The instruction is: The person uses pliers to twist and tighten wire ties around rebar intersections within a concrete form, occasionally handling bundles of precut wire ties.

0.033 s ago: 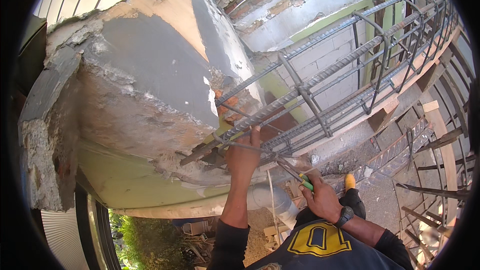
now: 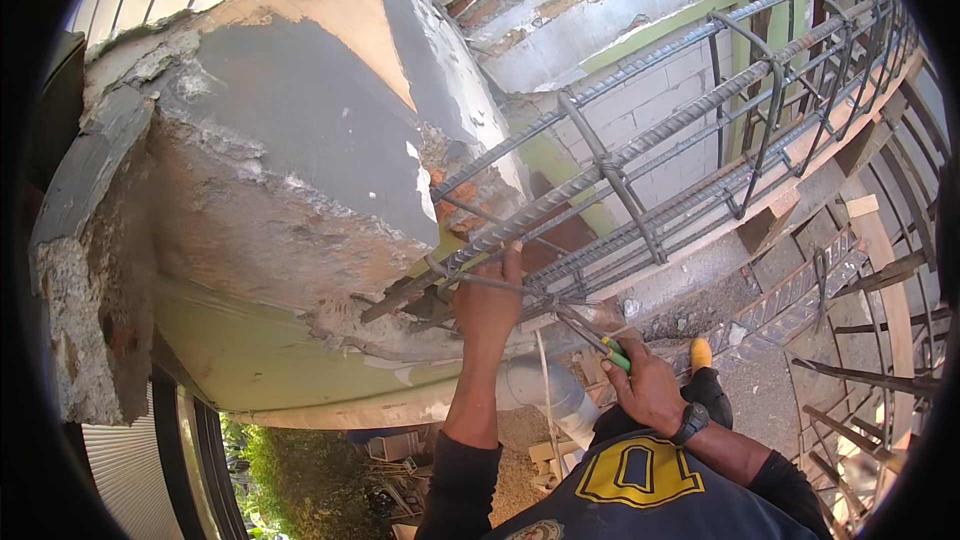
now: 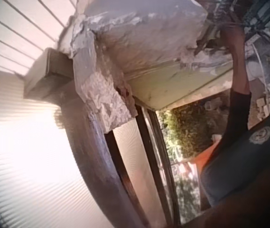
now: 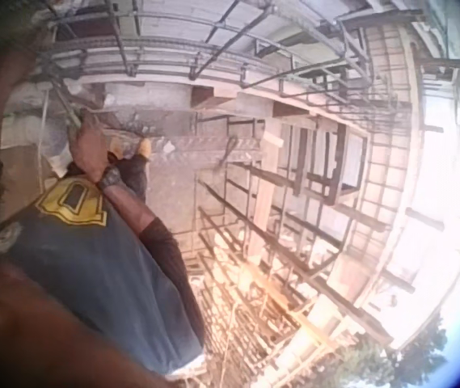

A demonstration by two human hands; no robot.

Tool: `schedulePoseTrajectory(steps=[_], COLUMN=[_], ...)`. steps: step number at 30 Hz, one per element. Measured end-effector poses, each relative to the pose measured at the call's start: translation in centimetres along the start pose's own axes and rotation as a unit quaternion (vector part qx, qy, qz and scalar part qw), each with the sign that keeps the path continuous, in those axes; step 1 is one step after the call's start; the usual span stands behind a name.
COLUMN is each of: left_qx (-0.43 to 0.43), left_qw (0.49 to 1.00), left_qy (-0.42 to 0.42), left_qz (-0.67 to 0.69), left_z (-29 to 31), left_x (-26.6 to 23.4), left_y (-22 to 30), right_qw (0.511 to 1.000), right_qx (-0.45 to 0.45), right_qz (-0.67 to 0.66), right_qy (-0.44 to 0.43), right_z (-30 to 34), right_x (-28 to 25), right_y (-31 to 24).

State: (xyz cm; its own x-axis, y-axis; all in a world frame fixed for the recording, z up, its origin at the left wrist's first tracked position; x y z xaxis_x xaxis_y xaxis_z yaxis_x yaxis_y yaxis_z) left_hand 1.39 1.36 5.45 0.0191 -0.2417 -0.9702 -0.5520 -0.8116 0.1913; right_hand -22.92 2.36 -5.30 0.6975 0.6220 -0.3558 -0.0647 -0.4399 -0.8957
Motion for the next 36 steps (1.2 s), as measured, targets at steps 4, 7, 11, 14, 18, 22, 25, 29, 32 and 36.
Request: schedulePoseTrajectory(steps=[4,7,11,14,18,22,25,29,32,36], left_qx=[0.070,0.019,0.000,0.012,0.009,0.053,0.072,0.022,-0.002,-0.009], left_qw=[0.997,0.999,0.998,0.999,0.999,0.994,0.997,0.999,0.998,0.997], left_qy=[0.024,-0.048,-0.062,-0.042,-0.021,0.040,0.016,-0.035,-0.063,-0.080], left_qz=[0.001,-0.013,-0.014,-0.001,0.044,0.084,0.019,0.028,0.011,-0.024], left_z=[-0.5,-0.5,0.0,0.5,-0.1,0.0,0.5,0.3,0.3,0.4], left_x=[1.0,0.3,-1.5,-0.7,0.8,0.5,-1.2,-0.5,-0.8,-0.6], left_y=[-1.0,-0.3,0.7,0.0,-0.4,-0.4,0.5,-1.0,0.1,0.4], right_qw=[0.999,0.998,0.998,0.998,0.998,0.996,0.996,0.999,0.996,0.998], right_qx=[0.027,0.053,0.006,0.011,-0.024,-0.049,-0.080,-0.034,-0.081,-0.031], right_qz=[-0.032,-0.045,-0.069,-0.068,-0.056,-0.067,-0.043,-0.015,-0.027,-0.047], right_qy=[-0.007,-0.009,0.011,-0.009,-0.002,0.013,0.020,-0.019,0.001,-0.032], right_z=[-1.0,-1.6,-2.8,-2.7,-3.5,-4.3,-4.6,-4.3,-4.7,-4.3], right_x=[-0.1,0.8,2.3,2.2,2.8,2.6,3.3,2.4,2.6,1.1], right_y=[-0.8,0.4,4.1,4.8,7.2,6.4,7.4,5.9,8.0,6.5])
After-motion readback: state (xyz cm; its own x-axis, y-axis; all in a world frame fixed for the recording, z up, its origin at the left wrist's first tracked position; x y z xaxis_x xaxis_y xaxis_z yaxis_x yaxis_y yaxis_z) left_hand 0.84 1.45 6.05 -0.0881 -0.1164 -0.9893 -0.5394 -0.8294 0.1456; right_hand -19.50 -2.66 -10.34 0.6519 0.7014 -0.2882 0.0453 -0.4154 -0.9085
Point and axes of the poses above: each hand's wrist, its own z-axis away from the middle knuckle, its own x-axis out of the palm, y = z × x, the point moved 1 cm from there along -z, towards the middle knuckle, and after that the axes turned 14 degrees about -x, right-handed, at the moved point
